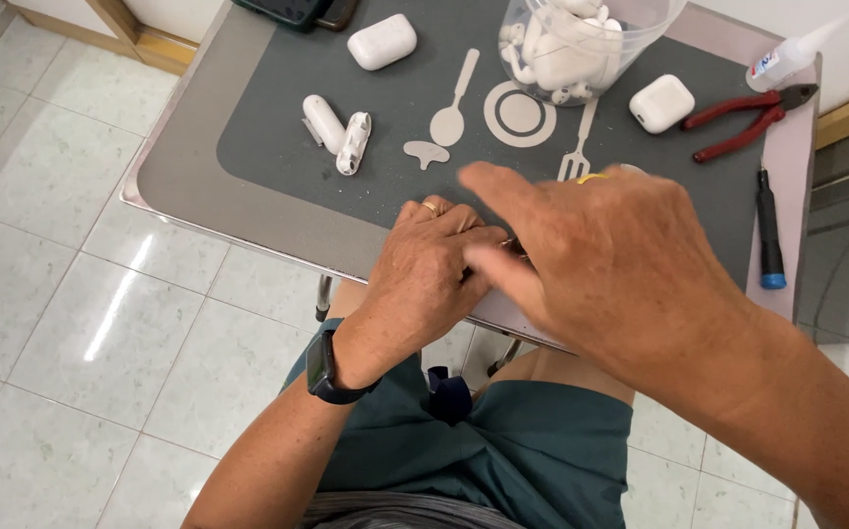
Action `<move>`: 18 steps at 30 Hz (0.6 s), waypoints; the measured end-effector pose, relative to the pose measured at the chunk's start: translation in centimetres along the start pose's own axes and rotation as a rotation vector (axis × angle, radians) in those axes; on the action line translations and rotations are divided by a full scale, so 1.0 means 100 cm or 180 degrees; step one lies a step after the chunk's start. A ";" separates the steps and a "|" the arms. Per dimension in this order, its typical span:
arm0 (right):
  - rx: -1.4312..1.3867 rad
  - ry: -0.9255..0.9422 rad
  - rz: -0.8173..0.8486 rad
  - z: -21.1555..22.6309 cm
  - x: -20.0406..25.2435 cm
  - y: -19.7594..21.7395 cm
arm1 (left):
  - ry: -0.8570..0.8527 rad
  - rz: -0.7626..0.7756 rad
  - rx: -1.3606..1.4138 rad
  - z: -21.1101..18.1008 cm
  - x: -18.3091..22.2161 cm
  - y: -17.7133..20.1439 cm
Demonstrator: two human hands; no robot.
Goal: The person is reassembling a small electronic device, specifically fitting a circuit board into a white plastic earbud case and using a precision screwdriver.
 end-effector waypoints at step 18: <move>0.0203 -0.0225 -0.0257 -0.010 0.009 -0.004 | -0.0119 -0.0110 -0.0154 0.000 0.002 -0.002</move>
Point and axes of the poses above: each hand's wrist, its own x-axis away from the middle knuckle, its own y-axis out of the back of the hand, z = x × y, the point moved 8 cm from there along -x, towards the middle knuckle, and after that the axes turned 3 degrees about -y, right-handed, at the moved point
